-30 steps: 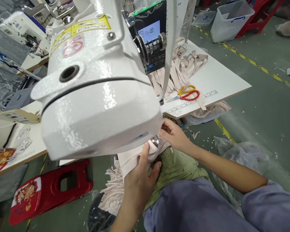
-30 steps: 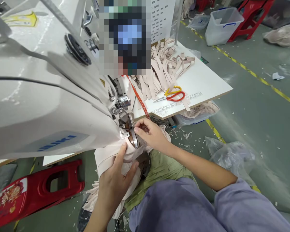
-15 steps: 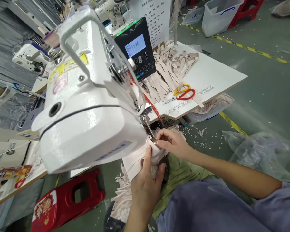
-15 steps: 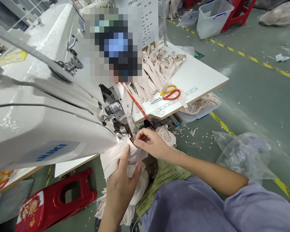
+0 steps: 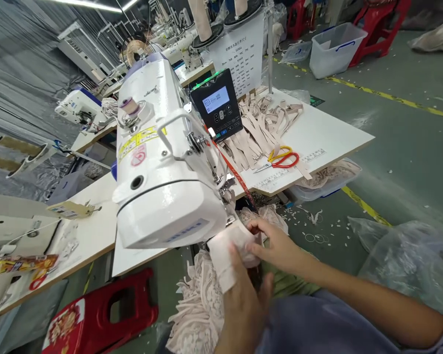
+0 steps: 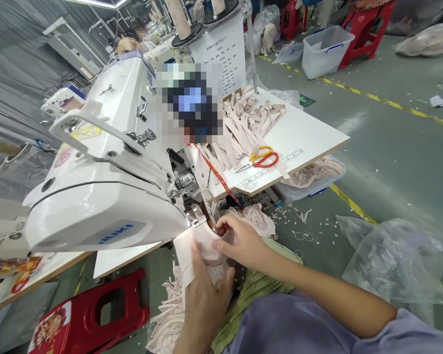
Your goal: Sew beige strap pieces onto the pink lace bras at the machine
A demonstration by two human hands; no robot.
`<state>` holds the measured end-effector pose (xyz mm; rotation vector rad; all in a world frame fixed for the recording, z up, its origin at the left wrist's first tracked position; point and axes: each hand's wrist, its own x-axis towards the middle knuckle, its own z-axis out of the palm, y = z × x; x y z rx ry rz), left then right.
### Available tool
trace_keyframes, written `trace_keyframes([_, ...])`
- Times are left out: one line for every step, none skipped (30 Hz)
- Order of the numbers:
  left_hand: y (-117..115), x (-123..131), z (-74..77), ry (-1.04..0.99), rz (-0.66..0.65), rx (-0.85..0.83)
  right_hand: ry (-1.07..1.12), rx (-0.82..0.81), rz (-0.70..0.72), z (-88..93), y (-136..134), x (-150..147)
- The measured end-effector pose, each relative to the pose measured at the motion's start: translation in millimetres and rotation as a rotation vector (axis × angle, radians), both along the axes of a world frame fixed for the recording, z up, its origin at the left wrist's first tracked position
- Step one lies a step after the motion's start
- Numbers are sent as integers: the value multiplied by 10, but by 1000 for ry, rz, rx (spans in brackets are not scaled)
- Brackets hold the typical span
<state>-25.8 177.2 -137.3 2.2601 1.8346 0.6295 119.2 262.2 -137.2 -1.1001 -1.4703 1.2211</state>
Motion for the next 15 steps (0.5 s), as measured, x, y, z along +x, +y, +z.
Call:
trace_keyframes([-85,64,-55,16,-37,38,-21,-29,11,-9,-57,27])
trace_keyframes([-173,122,-107,21,-69,52,-31,-66,23,-13,-113,60])
trace_keyframes([-257,165,-151,5,-98,36,-30,-101,32,-11,-163,98])
trace_keyframes([-327,186,-187,-40,-127,-13,-20,-126,36,-2,-205,140])
trace_keyframes([-377,183,-215,-115,-161,-100,-6,-136,34,13,-238,186])
trace_keyframes([-401,153,-234,-214,-206,-213,9,-139,33,32,-261,233])
trace_keyframes([-400,102,-244,-324,-258,-322,24,-140,36,53,-274,279])
trace_keyframes([-376,36,-243,-425,-302,-406,43,-148,47,73,-280,321])
trace_keyframes([-333,-36,-228,-506,-328,-449,68,-164,68,88,-279,357])
trace_keyframes([-277,-107,-196,-556,-328,-434,96,-184,91,99,-275,386])
trace_keyframes([-213,-168,-145,-571,-310,-380,121,-202,113,104,-267,408])
trace_keyframes([-145,-213,-75,-566,-284,-298,142,-218,133,106,-258,424])
trace_keyframes([-76,-240,10,-552,-269,-217,153,-231,149,106,-249,434])
trace_keyframes([-8,-246,104,-538,-275,-149,152,-238,166,108,-240,440])
trace_keyframes([58,-237,198,-535,-310,-88,140,-238,185,114,-232,444])
